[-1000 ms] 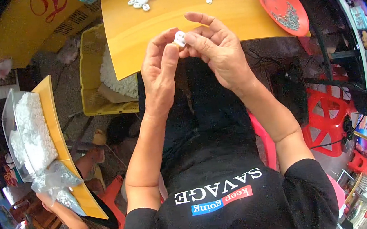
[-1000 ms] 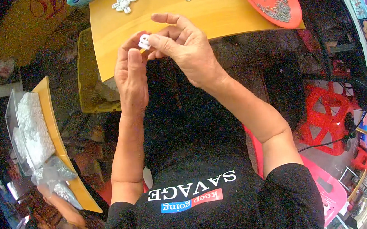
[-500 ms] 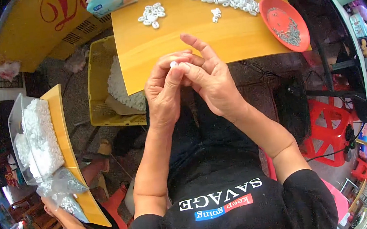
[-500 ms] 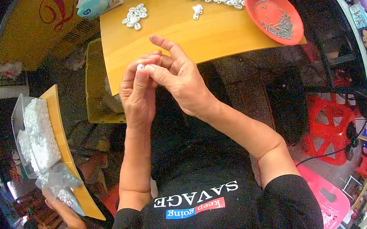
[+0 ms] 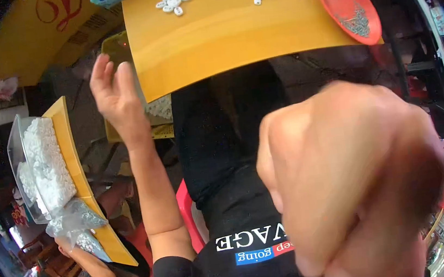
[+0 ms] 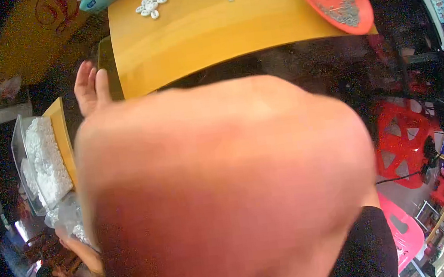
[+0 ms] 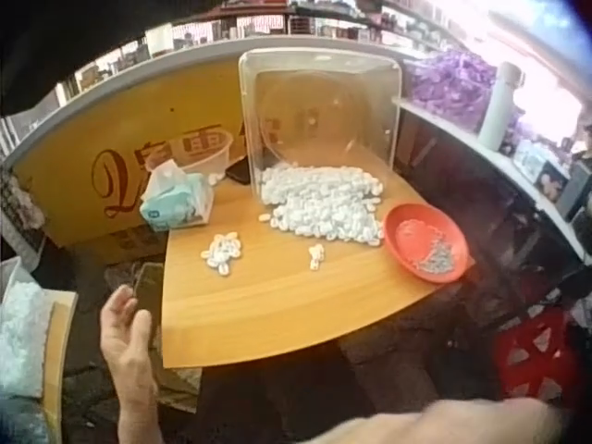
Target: Assembling small white plastic components with metal rings or pins at a workbench.
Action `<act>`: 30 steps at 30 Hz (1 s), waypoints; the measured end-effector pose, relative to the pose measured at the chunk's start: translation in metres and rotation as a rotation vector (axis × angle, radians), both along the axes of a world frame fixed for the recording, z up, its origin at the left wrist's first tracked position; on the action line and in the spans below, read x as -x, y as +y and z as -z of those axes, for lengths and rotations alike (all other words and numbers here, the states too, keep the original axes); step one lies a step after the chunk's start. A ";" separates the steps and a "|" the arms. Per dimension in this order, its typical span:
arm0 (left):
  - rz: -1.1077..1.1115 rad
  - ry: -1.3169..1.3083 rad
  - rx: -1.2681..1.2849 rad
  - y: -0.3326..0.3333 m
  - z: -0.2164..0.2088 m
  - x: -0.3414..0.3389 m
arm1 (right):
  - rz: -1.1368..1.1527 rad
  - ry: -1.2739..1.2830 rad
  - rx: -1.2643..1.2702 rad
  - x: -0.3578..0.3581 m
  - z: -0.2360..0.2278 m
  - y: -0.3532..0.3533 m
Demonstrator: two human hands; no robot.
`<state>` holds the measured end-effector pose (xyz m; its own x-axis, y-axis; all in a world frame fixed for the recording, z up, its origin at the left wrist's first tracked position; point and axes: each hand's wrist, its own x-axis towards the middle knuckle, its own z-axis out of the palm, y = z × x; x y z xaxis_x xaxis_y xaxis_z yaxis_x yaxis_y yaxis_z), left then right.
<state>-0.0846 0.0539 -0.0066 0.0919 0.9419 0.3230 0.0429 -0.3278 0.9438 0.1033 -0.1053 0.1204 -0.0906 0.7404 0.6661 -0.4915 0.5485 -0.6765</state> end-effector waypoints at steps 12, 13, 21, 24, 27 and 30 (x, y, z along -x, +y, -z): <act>0.290 -0.006 -0.043 -0.049 0.014 -0.073 | 0.322 -0.265 0.040 0.008 0.018 -0.002; 0.304 -0.010 -0.052 -0.048 0.017 -0.079 | 0.350 -0.292 0.043 0.007 0.018 -0.003; 0.269 0.023 -0.042 -0.048 0.029 -0.106 | 0.572 -0.541 0.048 0.001 0.019 -0.004; 0.328 0.006 -0.011 -0.048 0.027 -0.105 | 0.830 -0.879 0.139 -0.031 0.048 0.007; 0.311 0.021 -0.050 -0.049 0.026 -0.103 | 1.103 -1.019 0.353 -0.073 0.095 0.027; 0.299 0.095 -0.107 -0.047 0.024 -0.102 | 1.250 -1.158 0.324 -0.105 0.124 0.044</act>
